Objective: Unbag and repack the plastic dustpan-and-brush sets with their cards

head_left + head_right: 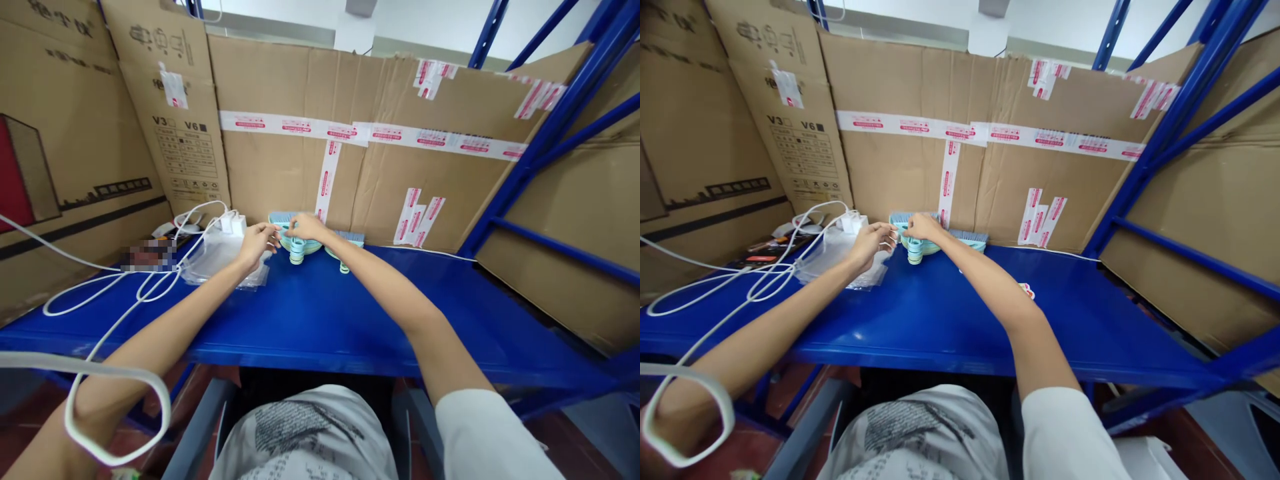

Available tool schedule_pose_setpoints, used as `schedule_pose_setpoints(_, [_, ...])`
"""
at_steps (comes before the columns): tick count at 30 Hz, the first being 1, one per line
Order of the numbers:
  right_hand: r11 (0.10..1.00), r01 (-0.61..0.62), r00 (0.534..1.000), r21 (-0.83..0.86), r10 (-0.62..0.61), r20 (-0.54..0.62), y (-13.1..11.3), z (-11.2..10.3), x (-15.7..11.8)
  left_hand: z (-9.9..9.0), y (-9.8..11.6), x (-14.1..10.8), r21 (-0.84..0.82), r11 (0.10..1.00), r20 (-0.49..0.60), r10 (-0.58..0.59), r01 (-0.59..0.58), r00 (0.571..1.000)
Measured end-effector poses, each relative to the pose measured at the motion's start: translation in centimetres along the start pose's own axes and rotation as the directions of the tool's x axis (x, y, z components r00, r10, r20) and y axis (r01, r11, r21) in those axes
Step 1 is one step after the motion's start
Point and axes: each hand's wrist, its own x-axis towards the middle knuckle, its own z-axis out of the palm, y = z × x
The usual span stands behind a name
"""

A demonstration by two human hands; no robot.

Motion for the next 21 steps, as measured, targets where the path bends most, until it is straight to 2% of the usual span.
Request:
schedule_pose_setpoints(4, [0.998,-0.061,0.998,0.012,0.061,-0.022,-0.7,1.0,0.8,0.4,-1.0,0.3,0.107,0.993,0.054,0.049,-0.054,0.997])
schedule_pose_setpoints(8, [0.995,-0.094,0.990,0.031,0.097,-0.098,-0.5,-0.6,0.5,0.6,-1.9,0.3,0.247,0.948,0.128,0.172,-0.200,0.977])
schedule_pose_setpoints(10, [0.992,-0.120,0.984,0.036,0.124,-0.125,0.2,-2.1,-0.4,0.7,-2.2,0.1,0.346,0.875,0.205,0.282,-0.338,0.937])
schedule_pose_setpoints(12, [0.983,-0.185,0.974,-0.009,0.182,-0.137,1.6,-3.5,-2.0,0.7,-2.4,0.0,0.468,0.741,0.302,0.378,-0.481,0.875])
schedule_pose_setpoints(14, [0.954,-0.274,0.958,-0.119,0.261,-0.116,3.4,-4.5,-3.8,0.6,-2.7,-0.1,0.552,0.620,0.373,0.414,-0.557,0.830])
schedule_pose_setpoints(17, [0.907,-0.353,0.935,-0.228,0.353,-0.045,6.2,-4.6,-6.1,0.6,-3.3,0.1,0.591,0.579,0.397,0.398,-0.562,0.827])
schedule_pose_setpoints(21, [0.893,-0.384,0.916,-0.233,0.401,0.028,8.4,-2.8,-7.3,0.7,-3.7,0.2,0.600,0.576,0.392,0.393,-0.555,0.832])
